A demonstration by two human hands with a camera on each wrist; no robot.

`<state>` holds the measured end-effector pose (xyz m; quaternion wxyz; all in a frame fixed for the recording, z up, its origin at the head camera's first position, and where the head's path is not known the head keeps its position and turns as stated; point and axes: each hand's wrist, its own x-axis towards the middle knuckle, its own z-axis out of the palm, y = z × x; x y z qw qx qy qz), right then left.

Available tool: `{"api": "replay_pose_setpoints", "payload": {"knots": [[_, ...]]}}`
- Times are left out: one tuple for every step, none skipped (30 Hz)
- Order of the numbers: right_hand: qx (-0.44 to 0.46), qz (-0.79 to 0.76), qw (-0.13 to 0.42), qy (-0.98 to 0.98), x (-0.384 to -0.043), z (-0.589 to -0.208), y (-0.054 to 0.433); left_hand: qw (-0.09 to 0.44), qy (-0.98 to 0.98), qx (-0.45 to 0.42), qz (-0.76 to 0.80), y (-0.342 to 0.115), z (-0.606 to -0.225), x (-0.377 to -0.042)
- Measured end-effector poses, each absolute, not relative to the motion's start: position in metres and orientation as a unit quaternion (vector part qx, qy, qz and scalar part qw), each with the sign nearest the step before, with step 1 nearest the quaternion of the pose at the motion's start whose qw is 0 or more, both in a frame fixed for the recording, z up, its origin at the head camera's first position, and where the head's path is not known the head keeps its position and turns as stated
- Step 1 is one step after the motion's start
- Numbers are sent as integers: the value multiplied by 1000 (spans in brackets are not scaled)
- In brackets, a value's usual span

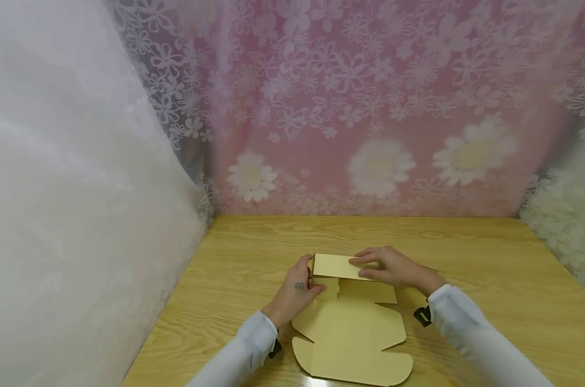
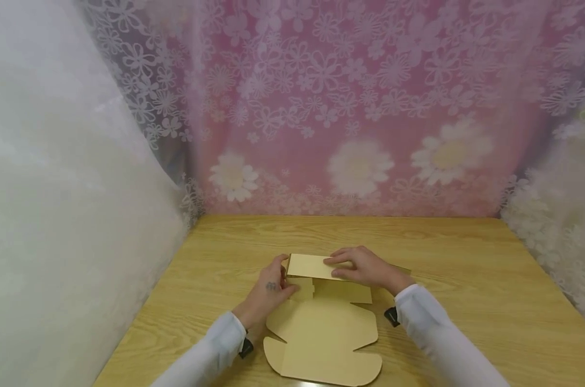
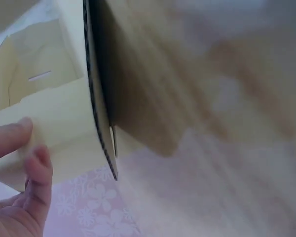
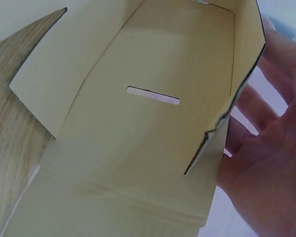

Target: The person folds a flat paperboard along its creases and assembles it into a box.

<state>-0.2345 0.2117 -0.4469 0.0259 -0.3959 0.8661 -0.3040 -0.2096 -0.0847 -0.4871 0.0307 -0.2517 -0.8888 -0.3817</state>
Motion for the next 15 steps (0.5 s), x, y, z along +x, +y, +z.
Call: {"api": "replay_pose_setpoints", "payload": {"knots": [[-398,-303,27,865,-235,-447,211,29,-890,-251,-379,-85,-486,-211],[-401,-302,29,864,-235,-447,211,26,-891,-253,-377,-85,-486,-213],[-402,-302,30,864,-236,-448,211,21,-889,-255,-379,-85,-485,-214],[-403,-302,28,864,-236,-448,210,17,-888,-259,-380,-85,-484,-216],[-401,-303,26,864,-236,-448,210,12,-886,-263,-381,-85,-483,-217],[-397,-304,23,866,-235,-448,210,8,-885,-267,-382,-85,-483,-218],[-394,-302,19,868,-235,-448,210,2,-883,-268,-386,-85,-483,-219],[-389,-303,20,870,-235,-448,210,-6,-881,-267,-390,-85,-483,-220],[-384,-303,21,872,-234,-449,210,-13,-880,-265,-394,-85,-483,-221],[-379,-302,22,875,-234,-449,209,-19,-879,-261,-397,-84,-483,-221],[-374,-301,24,877,-233,-449,209,-24,-879,-257,-402,-84,-484,-222],[-372,-297,25,879,-233,-449,208,-28,-876,-254,-409,-84,-484,-222],[-371,-294,26,880,-233,-449,208,-31,-874,-251,-415,-83,-485,-222],[-367,-295,29,881,-233,-449,208,-30,-873,-250,-418,-82,-486,-223],[-367,-292,27,883,-232,-448,207,-29,-871,-252,-421,-81,-486,-224]]}}
